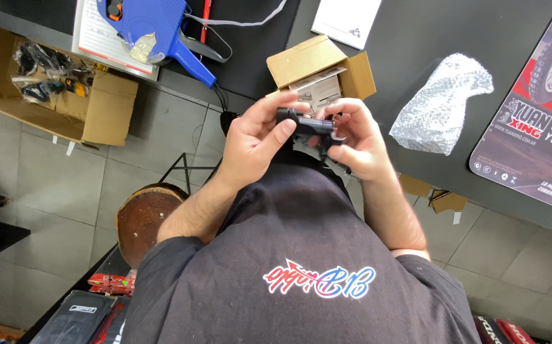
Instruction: The person tapes a phone holder box shut, opens it, removes the bubble-wrapped phone holder, unscrews a small part, rewraps the item, and repacks the box. They repeat the process with a second box, taping it shut at the end.
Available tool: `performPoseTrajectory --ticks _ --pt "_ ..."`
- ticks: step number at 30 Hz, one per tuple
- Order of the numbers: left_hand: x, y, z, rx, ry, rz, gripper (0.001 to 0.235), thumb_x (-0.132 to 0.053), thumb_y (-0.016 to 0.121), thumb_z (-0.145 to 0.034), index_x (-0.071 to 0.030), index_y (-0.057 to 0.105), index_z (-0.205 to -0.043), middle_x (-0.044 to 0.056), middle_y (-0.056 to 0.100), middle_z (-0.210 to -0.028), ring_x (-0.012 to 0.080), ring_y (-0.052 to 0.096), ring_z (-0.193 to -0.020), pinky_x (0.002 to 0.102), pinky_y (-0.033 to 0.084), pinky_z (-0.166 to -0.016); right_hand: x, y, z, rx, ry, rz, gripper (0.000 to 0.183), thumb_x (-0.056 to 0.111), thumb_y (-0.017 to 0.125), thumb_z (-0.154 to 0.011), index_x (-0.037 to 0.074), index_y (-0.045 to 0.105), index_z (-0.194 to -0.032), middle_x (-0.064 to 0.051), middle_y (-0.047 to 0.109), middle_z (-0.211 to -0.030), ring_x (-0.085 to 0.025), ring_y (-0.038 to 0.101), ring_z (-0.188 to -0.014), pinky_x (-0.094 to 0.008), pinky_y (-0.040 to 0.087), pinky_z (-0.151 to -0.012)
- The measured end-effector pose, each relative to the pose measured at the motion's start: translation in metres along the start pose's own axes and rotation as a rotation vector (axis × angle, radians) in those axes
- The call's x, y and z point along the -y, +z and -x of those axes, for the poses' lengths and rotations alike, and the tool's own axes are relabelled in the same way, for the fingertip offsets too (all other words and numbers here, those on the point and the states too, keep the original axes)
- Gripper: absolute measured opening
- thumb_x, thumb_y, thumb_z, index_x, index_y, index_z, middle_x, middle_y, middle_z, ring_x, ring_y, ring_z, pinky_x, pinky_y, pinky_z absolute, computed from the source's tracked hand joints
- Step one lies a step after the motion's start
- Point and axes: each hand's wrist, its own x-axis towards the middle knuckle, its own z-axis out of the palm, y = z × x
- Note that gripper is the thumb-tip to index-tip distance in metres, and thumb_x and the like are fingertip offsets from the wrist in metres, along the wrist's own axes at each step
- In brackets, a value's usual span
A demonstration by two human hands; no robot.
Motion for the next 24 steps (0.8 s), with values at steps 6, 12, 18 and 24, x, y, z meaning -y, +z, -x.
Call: performPoseTrajectory --ticks 6,12,18,24 --pt "0.008 0.009 0.01 -0.027 -0.083 0.139 0.047 -0.01 0.066 -0.103 -0.002 0.05 -0.147 0.02 0.071 -0.129 0.0196 0.069 -0.117 0.034 0.055 -0.105 -0.018 0.01 0.011 -0.097 -0.207 0.096 0.043 0.009 0.072 -0.091 -0.011 0.042 -0.113 -0.034 0.058 -0.105 -0.041 0.063 -0.104 -0.042 0.06 -0.085" --pt "0.023 -0.001 0.005 -0.028 -0.243 0.261 0.041 -0.014 0.073 -0.098 0.0 0.06 -0.134 0.017 0.076 -0.11 0.0168 0.076 -0.096 0.027 0.066 -0.086 -0.005 0.02 0.005 -0.092 -0.459 0.377 0.03 0.009 0.086 -0.084 0.003 0.057 -0.081 -0.023 0.071 -0.09 -0.031 0.071 -0.079 -0.038 0.058 -0.071" --pt "0.063 -0.029 0.034 -0.006 -0.436 0.507 0.032 -0.02 0.068 -0.099 0.009 0.065 -0.113 0.022 0.074 -0.093 0.0278 0.079 -0.076 0.037 0.068 -0.064 -0.007 0.05 0.009 -0.019 -0.638 0.485 0.023 0.0 0.088 -0.08 0.006 0.066 -0.079 -0.016 0.073 -0.089 -0.033 0.074 -0.08 -0.048 0.062 -0.075" --pt "0.051 -0.045 0.053 0.039 -0.473 0.392 0.026 -0.003 0.074 -0.091 0.01 0.069 -0.112 0.017 0.076 -0.085 0.0235 0.078 -0.07 0.035 0.066 -0.06 0.022 -0.003 0.011 0.104 -0.495 0.524 0.03 0.031 0.086 -0.085 0.008 0.068 -0.089 -0.011 0.076 -0.085 -0.031 0.075 -0.077 -0.043 0.061 -0.073"
